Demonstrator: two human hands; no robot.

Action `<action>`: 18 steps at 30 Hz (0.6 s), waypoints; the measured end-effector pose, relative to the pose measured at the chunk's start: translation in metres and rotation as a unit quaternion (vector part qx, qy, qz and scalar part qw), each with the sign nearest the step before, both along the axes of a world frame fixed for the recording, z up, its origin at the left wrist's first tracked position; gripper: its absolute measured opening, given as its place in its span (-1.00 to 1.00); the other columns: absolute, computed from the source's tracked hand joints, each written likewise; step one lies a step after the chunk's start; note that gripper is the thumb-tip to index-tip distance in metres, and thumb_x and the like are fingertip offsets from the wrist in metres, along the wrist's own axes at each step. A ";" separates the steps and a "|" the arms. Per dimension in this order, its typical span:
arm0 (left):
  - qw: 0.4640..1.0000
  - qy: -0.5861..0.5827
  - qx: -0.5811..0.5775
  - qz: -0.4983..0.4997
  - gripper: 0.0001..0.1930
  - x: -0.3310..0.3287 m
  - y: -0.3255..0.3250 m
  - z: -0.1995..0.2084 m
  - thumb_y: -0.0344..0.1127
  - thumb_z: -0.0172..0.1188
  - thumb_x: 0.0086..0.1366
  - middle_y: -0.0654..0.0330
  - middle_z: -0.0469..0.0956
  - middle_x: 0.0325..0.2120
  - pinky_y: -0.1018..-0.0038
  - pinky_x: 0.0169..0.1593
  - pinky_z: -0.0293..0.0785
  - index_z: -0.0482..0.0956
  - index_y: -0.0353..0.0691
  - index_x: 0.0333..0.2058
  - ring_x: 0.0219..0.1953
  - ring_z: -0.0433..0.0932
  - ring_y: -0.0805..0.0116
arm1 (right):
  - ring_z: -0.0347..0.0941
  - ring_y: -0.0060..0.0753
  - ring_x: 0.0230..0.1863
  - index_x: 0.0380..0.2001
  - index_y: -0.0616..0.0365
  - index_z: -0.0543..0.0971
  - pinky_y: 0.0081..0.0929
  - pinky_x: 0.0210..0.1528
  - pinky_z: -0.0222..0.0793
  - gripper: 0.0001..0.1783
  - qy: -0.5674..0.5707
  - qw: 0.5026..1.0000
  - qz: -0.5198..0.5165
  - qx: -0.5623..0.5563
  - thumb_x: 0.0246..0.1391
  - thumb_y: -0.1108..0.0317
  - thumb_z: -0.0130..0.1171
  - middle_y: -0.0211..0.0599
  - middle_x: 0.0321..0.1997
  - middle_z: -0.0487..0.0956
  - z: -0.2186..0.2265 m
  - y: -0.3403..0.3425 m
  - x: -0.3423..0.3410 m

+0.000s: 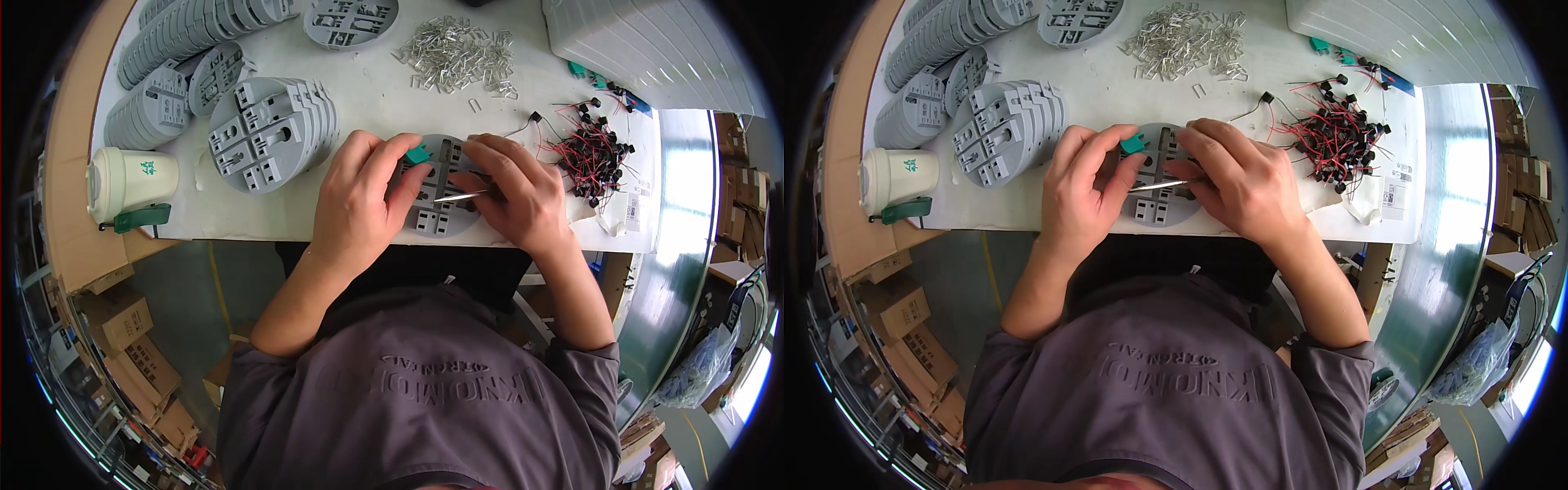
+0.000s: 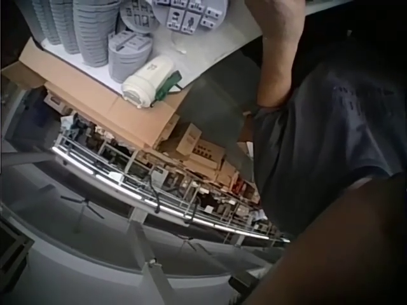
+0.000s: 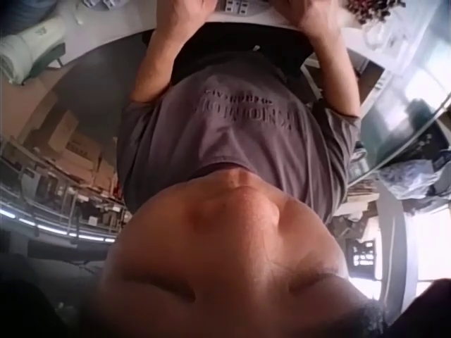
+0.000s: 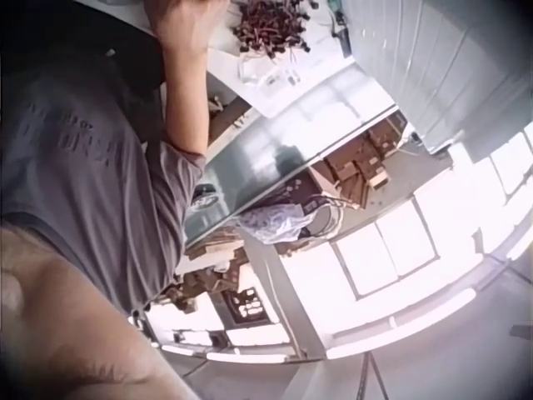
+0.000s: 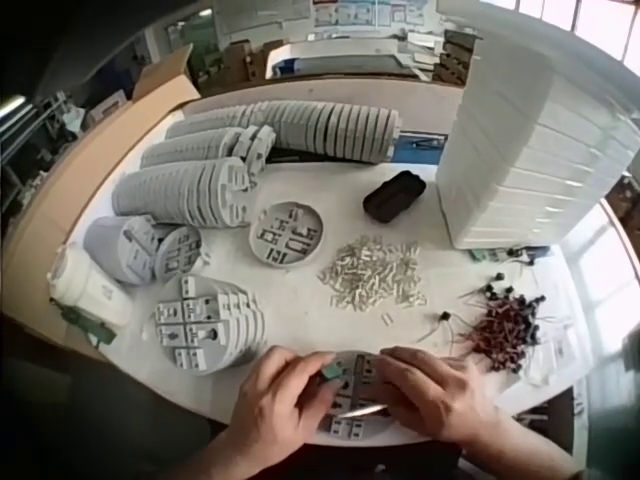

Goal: Assembling small circular components by inserting wires and pins, then organizing and packing the finished units into large boxes.

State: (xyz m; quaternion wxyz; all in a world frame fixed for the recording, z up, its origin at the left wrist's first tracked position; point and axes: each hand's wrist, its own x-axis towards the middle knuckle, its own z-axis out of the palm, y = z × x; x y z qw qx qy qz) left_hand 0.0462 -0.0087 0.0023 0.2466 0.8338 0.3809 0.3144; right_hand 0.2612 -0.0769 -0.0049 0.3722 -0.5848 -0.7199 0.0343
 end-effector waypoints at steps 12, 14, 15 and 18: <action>0.999 -0.041 -0.026 -0.004 -0.69 0.001 0.004 -0.004 -0.46 0.44 0.26 0.24 0.46 -0.30 0.44 -0.33 0.41 0.69 -0.21 -0.01 -0.43 0.40 0.37 | 0.54 -0.43 -0.41 -0.16 0.17 0.78 -0.47 -0.33 0.47 -0.71 0.014 0.972 0.178 -0.152 0.00 0.58 0.46 -0.37 -0.07 0.74 0.033 0.050 0.037; 0.999 -0.043 -0.025 -0.004 -0.69 0.002 0.004 -0.004 -0.45 0.45 0.26 0.24 0.47 -0.30 0.44 -0.33 0.41 0.69 -0.22 -0.01 -0.43 0.40 0.37 | 0.53 -0.43 -0.43 -0.12 0.15 0.79 -0.48 -0.36 0.46 -0.68 0.024 0.965 0.211 -0.152 -0.01 0.58 0.46 -0.35 -0.07 0.74 0.032 0.056 0.040; 0.999 -0.045 -0.024 -0.004 -0.69 0.002 0.003 -0.004 -0.45 0.45 0.26 0.24 0.47 -0.29 0.44 -0.33 0.41 0.69 -0.22 -0.01 -0.43 0.40 0.37 | 0.52 -0.43 -0.45 -0.10 0.15 0.80 -0.48 -0.37 0.46 -0.66 0.030 0.961 0.227 -0.153 -0.01 0.58 0.46 -0.34 -0.07 0.74 0.032 0.057 0.040; 0.998 -0.051 -0.026 -0.003 -0.69 0.000 0.003 -0.007 -0.45 0.45 0.27 0.23 0.49 -0.27 0.45 -0.32 0.42 0.69 -0.22 -0.01 -0.42 0.43 0.37 | 0.52 -0.43 -0.46 -0.04 0.11 0.79 -0.47 -0.39 0.47 -0.60 0.051 0.975 0.176 -0.129 -0.02 0.55 0.48 -0.31 -0.03 0.74 0.030 0.044 0.038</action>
